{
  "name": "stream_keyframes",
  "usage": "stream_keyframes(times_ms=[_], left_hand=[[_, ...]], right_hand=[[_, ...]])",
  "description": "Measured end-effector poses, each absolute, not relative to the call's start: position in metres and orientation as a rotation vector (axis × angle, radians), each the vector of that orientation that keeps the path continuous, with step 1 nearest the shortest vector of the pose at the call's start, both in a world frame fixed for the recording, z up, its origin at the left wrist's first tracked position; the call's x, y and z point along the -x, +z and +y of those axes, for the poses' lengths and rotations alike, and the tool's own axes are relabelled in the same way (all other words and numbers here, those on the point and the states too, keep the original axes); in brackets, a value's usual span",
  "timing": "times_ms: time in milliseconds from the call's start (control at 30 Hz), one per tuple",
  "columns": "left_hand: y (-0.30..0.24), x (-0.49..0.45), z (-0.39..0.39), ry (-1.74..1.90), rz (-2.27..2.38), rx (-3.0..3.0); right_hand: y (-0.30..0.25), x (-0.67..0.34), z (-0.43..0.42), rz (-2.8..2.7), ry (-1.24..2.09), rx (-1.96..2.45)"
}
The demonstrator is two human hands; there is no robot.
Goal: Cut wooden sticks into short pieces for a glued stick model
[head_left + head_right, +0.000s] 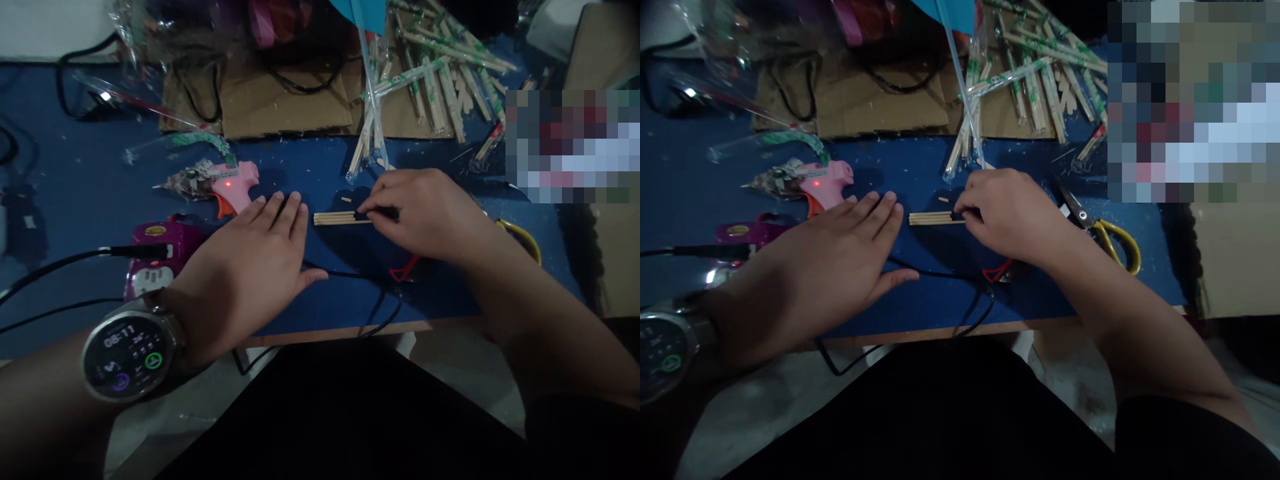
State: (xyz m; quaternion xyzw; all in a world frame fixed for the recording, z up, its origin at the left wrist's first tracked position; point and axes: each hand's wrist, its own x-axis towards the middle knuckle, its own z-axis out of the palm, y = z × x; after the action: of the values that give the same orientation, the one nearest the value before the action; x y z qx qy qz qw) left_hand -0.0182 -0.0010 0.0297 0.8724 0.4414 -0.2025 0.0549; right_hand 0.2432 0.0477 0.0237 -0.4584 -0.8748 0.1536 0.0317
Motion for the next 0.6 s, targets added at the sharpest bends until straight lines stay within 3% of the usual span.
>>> stream_keyframes(times_ms=[600], left_hand=[[0.0362,0.0174,-0.0028,-0.587,1.335,-2.598]], right_hand=[[0.0281,-0.2407,0.0461,-2.709,0.524,1.367]])
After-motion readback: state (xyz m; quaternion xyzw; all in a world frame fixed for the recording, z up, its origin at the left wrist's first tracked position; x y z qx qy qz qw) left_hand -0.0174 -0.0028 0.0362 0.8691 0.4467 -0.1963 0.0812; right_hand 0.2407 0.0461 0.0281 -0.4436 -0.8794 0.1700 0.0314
